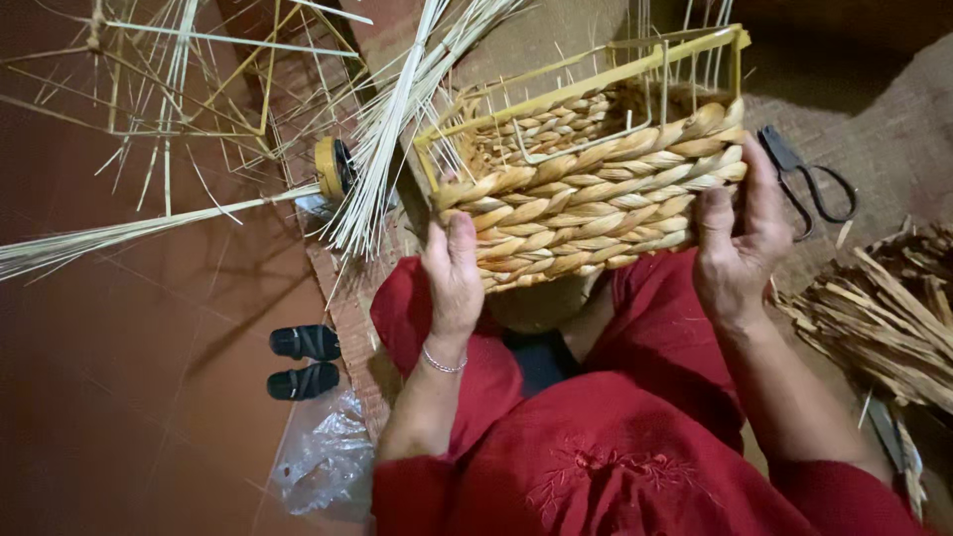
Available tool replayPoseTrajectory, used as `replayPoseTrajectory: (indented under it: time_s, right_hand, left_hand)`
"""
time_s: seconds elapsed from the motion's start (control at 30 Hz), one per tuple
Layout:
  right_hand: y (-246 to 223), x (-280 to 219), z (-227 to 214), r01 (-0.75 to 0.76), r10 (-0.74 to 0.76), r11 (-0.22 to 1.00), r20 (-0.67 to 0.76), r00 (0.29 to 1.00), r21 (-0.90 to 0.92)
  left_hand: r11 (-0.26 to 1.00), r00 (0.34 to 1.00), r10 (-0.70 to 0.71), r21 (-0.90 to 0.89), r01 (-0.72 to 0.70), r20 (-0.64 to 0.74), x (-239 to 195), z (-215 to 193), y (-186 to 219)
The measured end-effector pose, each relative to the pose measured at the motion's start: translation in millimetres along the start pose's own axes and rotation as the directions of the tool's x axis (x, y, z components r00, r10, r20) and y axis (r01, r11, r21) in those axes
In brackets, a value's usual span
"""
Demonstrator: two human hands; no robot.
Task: The person weaves a rectangular basket using dried palm leaves, interlacing strands through a pre-existing frame. They use scissors to trim excess material and tuck ends to secure the weave.
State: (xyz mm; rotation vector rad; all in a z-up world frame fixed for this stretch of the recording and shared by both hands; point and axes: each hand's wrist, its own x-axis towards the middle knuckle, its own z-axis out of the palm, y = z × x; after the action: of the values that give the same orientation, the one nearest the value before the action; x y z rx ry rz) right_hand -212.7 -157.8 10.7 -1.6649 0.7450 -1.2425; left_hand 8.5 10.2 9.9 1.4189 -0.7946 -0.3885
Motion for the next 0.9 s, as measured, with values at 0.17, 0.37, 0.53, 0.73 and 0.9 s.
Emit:
replayPoseTrajectory:
  time_s: [0.17, 0.37, 0.53, 0.73, 0.9]
  right_hand:
    - [16.3, -2.6, 18.9, -0.018, 0.018, 0.999, -0.002, 1.0, -0.05]
    - [35.9, -4.7, 10.7, 0.005, -0.024, 0.989, 0.125, 0.992, 0.146]
    - [64.3, -29.2, -24.4, 0.008, 0.002, 0.998, 0.169, 0.986, -0.061]
    - [64.2, -88.8, -75.2, -0.043, 0.103, 0.936, 0.154, 0.983, -0.349]
    - [85.2, -125.6, -154.6, -0.346, 0.42, 0.684, -0.041, 0.906, -0.643]
  left_hand:
    - [0.999, 0.998, -0.044, -0.035, 0.042, -0.04, 18.2, -9.1, -16.6]
    - [0.997, 0.995, -0.047, 0.052, 0.052, -0.091, 17.6, -19.8, -42.4]
    - [0.954, 0.998, 0.006, 0.301, 0.015, -0.069, 20.9, -34.5, -48.5]
    - [0.94, 0.998, 0.007, 0.342, 0.014, -0.061, 40.7, -40.0, -31.4]
    - [0.999, 0.999, 0.03, -0.032, -0.028, 0.045, 41.8, -28.0, -14.1]
